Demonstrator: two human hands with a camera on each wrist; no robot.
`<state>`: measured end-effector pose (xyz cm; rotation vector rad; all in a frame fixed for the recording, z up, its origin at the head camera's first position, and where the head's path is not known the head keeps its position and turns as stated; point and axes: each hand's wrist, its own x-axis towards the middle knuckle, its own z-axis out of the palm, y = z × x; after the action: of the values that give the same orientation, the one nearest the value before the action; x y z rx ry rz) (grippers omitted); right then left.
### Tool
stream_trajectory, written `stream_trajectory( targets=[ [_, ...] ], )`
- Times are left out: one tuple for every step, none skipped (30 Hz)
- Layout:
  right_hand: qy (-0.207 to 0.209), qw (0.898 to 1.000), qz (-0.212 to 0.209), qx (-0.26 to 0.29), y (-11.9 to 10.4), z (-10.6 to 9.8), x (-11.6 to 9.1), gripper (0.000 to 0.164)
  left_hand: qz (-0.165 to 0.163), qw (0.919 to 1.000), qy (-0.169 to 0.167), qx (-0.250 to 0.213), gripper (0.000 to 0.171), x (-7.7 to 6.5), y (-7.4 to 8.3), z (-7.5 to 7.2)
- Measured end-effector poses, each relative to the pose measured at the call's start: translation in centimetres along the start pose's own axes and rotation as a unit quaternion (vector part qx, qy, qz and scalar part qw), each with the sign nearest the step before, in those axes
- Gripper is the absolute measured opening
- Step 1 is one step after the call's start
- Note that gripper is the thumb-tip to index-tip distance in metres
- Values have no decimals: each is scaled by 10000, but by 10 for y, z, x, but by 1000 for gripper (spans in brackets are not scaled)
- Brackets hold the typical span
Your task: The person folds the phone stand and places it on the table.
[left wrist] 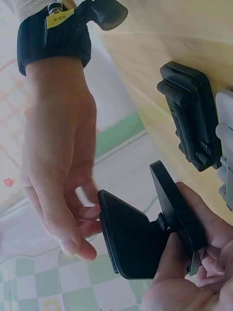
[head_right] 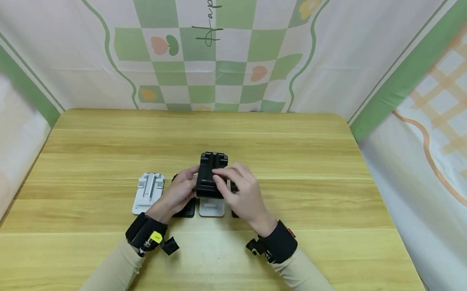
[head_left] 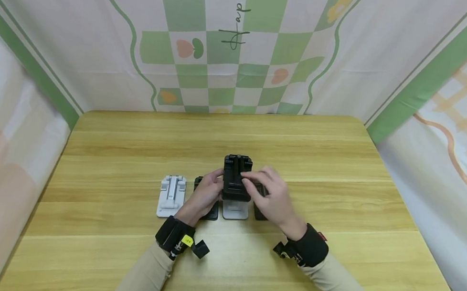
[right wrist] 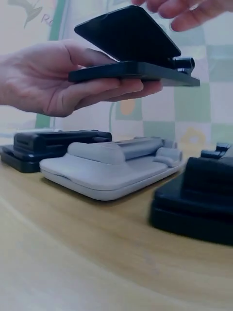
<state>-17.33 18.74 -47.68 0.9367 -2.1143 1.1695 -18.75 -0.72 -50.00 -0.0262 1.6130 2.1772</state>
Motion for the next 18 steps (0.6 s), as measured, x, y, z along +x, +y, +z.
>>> stream_trajectory(
  targets=[
    [26,9996,261,125,1,-1,0,18,7,10000,-5,6,50,0,0,0],
    [35,9983,528,247,1,-1,0,23,15,10000,-13,-6,49,0,0,0],
    [39,9962,798,351,1,-2,0,27,23,10000,-18,-16,49,0,0,0],
    [38,9932,1080,426,1,-2,1,31,33,10000,-23,-23,49,-1,0,0],
    [26,9896,1349,492,1,-3,1,33,37,10000,-27,-41,49,-1,0,0],
    [11,9856,1603,529,0,-3,2,34,38,10000,-24,-59,48,-1,0,1],
    [-6,9812,1850,557,0,-3,2,35,44,10000,-30,-65,48,-1,0,1],
    [-26,9761,2093,585,0,-4,3,36,51,10000,-42,-68,48,-1,0,0],
    [-41,9712,2306,603,0,-4,3,37,59,9999,-55,-67,48,-1,0,0],
    [-67,9664,2495,613,0,-4,4,38,80,9999,-73,-63,48,-1,0,0],
    [-89,9620,2658,628,1,-4,4,40,99,9999,-89,-67,48,-1,0,0],
    [-117,9575,2809,645,2,-4,4,42,105,9999,-101,-82,48,-2,0,0],
    [-155,9532,2951,643,2,-4,4,43,119,9998,-117,-94,48,-2,1,0],
    [-209,9489,3087,626,3,-4,4,45,142,9998,-124,-104,48,-2,1,0],
    [-275,9446,3214,611,4,-4,4,47,165,9997,-129,-113,48,-3,1,0],
    [-340,9397,3345,634,5,-4,4,50,185,9997,-124,-126,48,-3,1,0],
    [-412,9345,3473,659,7,-4,4,52,189,9997,-115,-140,47,-3,2,0],
    [-490,9290,3599,706,8,-3,4,54,194,9996,-111,-147,47,-3,2,0]
  ],
)
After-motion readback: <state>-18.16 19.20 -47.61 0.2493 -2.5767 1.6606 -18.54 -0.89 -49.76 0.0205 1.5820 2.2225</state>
